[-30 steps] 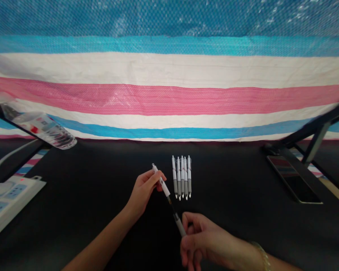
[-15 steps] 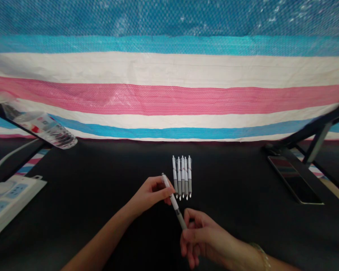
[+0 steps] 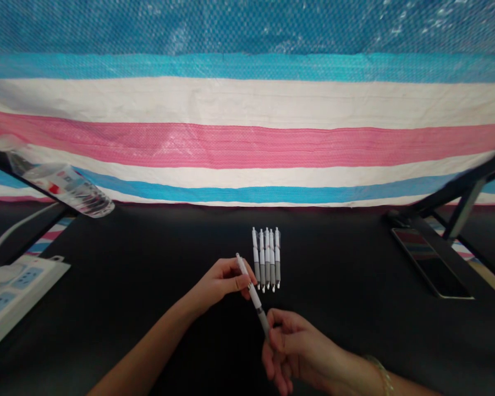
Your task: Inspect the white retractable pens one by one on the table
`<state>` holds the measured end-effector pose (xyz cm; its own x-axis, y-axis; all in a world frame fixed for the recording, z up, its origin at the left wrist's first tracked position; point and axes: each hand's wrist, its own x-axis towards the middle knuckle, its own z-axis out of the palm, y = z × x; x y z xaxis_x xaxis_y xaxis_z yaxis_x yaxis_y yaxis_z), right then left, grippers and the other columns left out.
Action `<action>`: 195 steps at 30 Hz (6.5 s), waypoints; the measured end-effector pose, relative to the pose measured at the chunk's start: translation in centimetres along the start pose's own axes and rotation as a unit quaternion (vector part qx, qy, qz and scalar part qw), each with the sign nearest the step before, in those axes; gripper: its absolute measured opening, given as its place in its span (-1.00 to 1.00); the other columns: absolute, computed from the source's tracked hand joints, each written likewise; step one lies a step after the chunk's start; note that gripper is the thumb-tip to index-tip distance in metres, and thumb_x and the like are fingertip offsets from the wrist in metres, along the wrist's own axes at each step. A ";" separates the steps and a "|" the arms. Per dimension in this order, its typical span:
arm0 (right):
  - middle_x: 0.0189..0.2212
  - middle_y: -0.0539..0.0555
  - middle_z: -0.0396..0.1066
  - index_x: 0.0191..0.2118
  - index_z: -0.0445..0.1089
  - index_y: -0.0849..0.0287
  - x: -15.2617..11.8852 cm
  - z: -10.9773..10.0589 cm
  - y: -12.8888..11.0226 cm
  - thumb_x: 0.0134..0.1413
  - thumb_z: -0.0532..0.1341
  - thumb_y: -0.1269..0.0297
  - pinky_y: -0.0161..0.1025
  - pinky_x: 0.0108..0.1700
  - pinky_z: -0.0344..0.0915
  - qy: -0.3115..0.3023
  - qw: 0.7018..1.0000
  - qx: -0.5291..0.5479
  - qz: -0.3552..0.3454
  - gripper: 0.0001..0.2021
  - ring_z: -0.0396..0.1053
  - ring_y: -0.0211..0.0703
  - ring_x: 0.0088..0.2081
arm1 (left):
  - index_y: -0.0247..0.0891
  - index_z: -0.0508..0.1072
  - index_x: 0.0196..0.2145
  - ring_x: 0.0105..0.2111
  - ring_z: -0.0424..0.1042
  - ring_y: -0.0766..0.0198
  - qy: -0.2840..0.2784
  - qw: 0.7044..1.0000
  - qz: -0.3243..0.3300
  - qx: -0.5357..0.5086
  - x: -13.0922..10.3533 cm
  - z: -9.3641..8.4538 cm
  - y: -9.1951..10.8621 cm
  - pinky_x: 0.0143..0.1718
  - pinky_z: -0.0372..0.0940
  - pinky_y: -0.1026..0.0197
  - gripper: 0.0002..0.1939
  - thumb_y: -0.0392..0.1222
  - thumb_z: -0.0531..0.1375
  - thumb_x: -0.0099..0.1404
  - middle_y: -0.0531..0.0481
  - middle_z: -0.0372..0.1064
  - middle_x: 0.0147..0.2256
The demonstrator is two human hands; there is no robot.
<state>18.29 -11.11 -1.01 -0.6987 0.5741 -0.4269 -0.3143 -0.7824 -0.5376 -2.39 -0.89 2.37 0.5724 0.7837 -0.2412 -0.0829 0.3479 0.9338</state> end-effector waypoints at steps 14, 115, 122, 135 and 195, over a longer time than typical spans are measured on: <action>-0.26 0.22 0.58 -0.13 0.15 0.15 -0.7 0.6 -1.0 0.11 0.33 0.03 -0.47 -0.64 0.24 0.006 0.999 -0.044 0.022 -0.57 0.57 -0.09 -0.46 | -0.34 0.60 -0.41 -0.52 0.42 0.27 0.003 1.000 0.017 -0.006 0.0 -0.1 0.0 -0.40 0.24 0.25 -0.67 0.05 0.39 0.16 -0.04 0.48 -0.54; -0.14 0.30 0.55 -0.10 0.54 0.35 -0.6 1.1 -2.5 0.01 0.23 0.40 -0.22 -0.17 0.38 0.005 1.000 0.017 -0.019 -0.69 0.56 -0.06 -0.23 | -0.15 0.24 0.02 -0.51 0.57 0.24 0.174 0.980 0.084 -0.055 0.4 1.7 -0.6 -0.47 0.50 0.23 -0.46 -0.14 0.40 0.19 0.14 0.44 -0.40; -0.15 0.29 0.56 -0.09 0.54 0.33 -0.6 1.1 -2.4 0.00 0.24 0.39 -0.22 -0.17 0.37 0.008 1.000 0.016 -0.019 -0.67 0.55 -0.06 -0.24 | -0.15 0.28 0.00 -0.51 0.58 0.21 0.188 0.978 0.078 -0.052 0.4 1.7 -0.5 -0.46 0.50 0.21 -0.46 -0.11 0.42 0.14 0.13 0.46 -0.42; -0.20 0.28 0.54 -0.09 0.54 0.38 -0.6 1.3 -2.6 0.02 0.22 0.34 -0.21 -0.17 0.37 0.018 1.000 -0.005 -0.014 -0.66 0.54 -0.06 -0.25 | -0.23 0.51 0.02 -0.40 0.54 0.27 0.307 0.941 0.111 0.094 1.2 0.0 -1.8 -0.33 0.52 0.20 -0.52 -0.04 0.38 0.17 0.01 0.45 -0.22; 0.14 0.26 0.37 0.17 0.34 0.19 -0.8 -2.2 -7.9 0.14 0.32 0.39 0.15 0.11 0.39 0.148 0.498 -0.812 -0.266 -0.54 0.36 0.18 0.06 | -0.25 0.47 -0.04 -0.11 0.41 0.02 0.079 0.777 0.314 0.540 0.5 2.9 -3.2 -0.07 0.48 -0.05 -0.63 -0.36 0.36 0.20 -0.15 0.51 -0.08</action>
<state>22.78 -4.83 1.98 -0.5933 0.7942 0.1312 0.6976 0.5886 -0.4086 0.55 -3.08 0.05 0.5817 0.7078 0.4008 0.4769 -0.6959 0.5369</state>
